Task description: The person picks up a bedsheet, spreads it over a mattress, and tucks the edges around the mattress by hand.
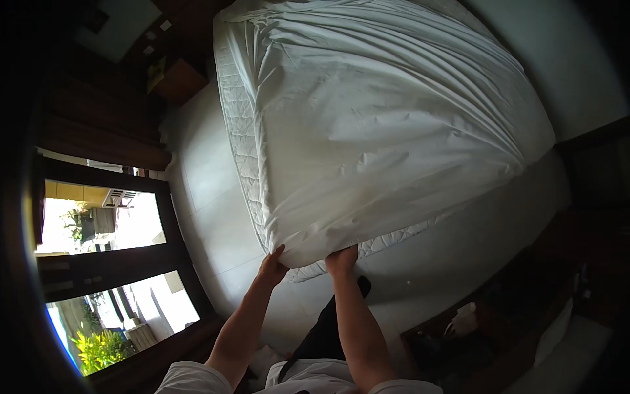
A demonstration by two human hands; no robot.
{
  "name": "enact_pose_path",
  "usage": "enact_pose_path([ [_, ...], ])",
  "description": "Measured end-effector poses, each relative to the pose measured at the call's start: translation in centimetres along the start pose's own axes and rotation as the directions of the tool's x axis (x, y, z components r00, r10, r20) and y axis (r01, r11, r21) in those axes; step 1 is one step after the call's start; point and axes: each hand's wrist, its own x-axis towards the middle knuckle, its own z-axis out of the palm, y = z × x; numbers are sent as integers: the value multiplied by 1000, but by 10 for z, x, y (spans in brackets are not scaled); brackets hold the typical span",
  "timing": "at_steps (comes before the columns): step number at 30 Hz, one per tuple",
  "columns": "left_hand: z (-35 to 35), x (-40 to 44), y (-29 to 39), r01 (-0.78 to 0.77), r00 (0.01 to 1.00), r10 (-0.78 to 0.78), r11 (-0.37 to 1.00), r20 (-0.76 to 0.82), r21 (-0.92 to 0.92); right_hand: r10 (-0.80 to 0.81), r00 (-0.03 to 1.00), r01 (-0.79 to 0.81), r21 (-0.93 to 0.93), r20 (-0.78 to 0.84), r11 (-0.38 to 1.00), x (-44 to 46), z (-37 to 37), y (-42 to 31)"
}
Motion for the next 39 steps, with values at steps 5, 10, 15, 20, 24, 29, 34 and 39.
enact_pose_path([
  [5, 2, -14, 15, -53, 994, 49, 998, 96, 42, -131, 982, 138, 49, -135, 989, -57, 26, 13],
  [10, -29, -6, 31, -39, 975, 81, 978, 205, -205, -363, 888, 318, -192, -282, 928, -74, -12, 27],
  [15, -83, -3, 52, 0, 943, 81, 970, 322, -243, -285, 904, 264, -109, -319, 958, -87, -83, 59],
  [20, -128, -3, 71, 203, 893, -199, 979, 404, 33, -387, 873, 357, -151, -297, 922, -92, -100, 109],
  [24, -140, -7, 84, 287, 720, -424, 903, 550, 320, -237, 960, 229, -72, -151, 971, -97, -150, 119],
  [29, -207, 3, 69, 216, 905, -239, 971, 352, 102, -280, 916, 235, -183, -286, 955, -101, -154, 141],
  [34, -287, 38, 30, 55, 966, -56, 998, 253, 12, -243, 938, 204, -172, -248, 964, -93, -224, 155],
  [39, -312, 90, -32, 42, 978, -52, 998, 202, 52, -336, 897, 250, -298, -287, 921, -77, -294, 159],
])
